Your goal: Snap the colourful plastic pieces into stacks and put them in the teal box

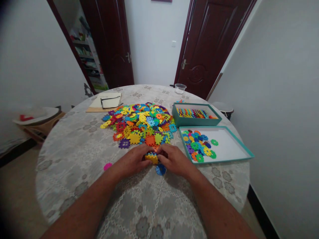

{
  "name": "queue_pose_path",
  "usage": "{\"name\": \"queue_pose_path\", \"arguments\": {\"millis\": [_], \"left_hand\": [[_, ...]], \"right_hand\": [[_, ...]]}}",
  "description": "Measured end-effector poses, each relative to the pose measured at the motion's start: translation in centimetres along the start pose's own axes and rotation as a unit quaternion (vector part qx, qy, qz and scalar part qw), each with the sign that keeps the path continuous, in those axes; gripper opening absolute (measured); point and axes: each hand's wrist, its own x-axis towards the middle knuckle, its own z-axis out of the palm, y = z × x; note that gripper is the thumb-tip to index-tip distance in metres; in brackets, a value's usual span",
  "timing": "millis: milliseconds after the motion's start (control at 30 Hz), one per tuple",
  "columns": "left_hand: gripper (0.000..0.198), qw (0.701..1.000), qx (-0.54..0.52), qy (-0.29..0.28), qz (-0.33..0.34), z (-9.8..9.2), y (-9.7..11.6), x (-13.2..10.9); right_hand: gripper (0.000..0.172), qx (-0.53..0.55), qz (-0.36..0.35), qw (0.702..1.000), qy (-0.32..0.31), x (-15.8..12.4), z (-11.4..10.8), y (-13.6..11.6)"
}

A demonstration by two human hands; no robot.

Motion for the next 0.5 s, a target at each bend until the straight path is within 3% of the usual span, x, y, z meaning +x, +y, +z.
{"name": "queue_pose_path", "arguments": {"millis": [133, 500], "left_hand": [[0.028, 1.0, -0.003, -0.009, 0.008, -0.08, -0.08, 0.05], [0.041, 0.999, -0.018, -0.032, 0.009, -0.39, 0.09, -0.08]], "right_hand": [[0.015, 0.009, -0.017, 0.999, -0.038, -0.01, -0.75, 0.02], [0.023, -0.057, -0.119, 0.991, -0.026, -0.11, -0.32, 0.45]]}}
